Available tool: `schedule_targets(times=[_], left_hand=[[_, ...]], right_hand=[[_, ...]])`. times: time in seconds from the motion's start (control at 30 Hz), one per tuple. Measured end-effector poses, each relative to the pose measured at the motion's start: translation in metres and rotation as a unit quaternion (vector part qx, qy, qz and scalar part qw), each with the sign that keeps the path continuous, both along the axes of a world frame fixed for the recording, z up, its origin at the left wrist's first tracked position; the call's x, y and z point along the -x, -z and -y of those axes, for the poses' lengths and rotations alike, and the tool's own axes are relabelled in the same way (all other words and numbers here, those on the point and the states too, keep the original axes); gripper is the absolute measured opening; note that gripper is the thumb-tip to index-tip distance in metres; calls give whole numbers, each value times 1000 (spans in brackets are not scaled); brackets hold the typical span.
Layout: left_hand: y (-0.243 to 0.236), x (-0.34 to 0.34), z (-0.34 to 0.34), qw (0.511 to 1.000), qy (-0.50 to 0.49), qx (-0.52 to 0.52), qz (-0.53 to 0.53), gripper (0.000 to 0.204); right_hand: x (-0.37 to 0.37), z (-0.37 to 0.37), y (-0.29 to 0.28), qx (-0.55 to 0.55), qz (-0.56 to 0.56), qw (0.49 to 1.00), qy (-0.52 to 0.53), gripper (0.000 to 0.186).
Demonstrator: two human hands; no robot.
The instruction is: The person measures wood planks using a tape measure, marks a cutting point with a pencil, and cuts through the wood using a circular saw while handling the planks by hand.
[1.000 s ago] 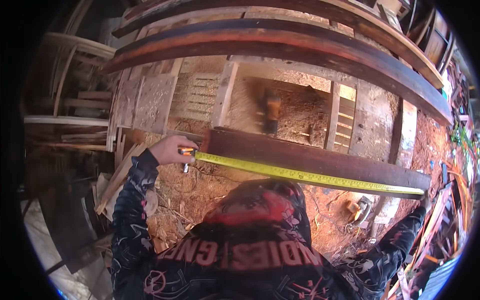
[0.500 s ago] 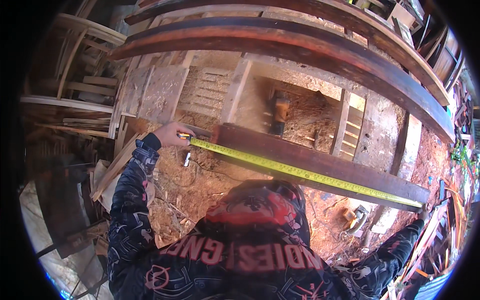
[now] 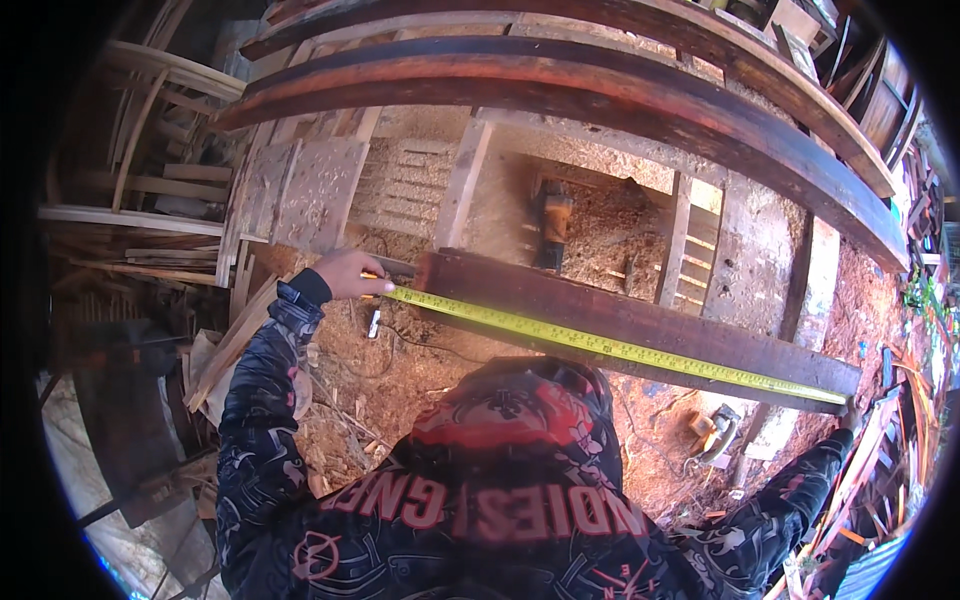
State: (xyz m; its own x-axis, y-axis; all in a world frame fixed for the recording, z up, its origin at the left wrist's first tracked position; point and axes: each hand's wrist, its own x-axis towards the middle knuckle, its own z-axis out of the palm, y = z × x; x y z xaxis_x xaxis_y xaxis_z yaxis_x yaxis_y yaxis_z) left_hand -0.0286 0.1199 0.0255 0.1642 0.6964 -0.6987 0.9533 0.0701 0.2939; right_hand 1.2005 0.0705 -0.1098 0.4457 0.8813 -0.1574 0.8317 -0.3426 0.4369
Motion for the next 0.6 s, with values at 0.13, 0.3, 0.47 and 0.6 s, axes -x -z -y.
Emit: schedule_targets(times=[0.13, 0.3, 0.47, 0.6], left_hand=[[20, 6, 2, 999, 26, -11, -23, 44], [14, 6, 2, 994, 61, -64, 61, 39], [13, 2, -1, 1000, 22, 22, 6, 36], [11, -4, -6, 999, 32, 13, -15, 34]], right_hand=[[-2, -2, 6, -3, -9, 1000, -6, 42], [-6, 6, 8, 3, 54, 998, -32, 42], [-4, 4, 17, -32, -36, 998, -27, 45], [-4, 17, 38, -171, -85, 981, -9, 52]])
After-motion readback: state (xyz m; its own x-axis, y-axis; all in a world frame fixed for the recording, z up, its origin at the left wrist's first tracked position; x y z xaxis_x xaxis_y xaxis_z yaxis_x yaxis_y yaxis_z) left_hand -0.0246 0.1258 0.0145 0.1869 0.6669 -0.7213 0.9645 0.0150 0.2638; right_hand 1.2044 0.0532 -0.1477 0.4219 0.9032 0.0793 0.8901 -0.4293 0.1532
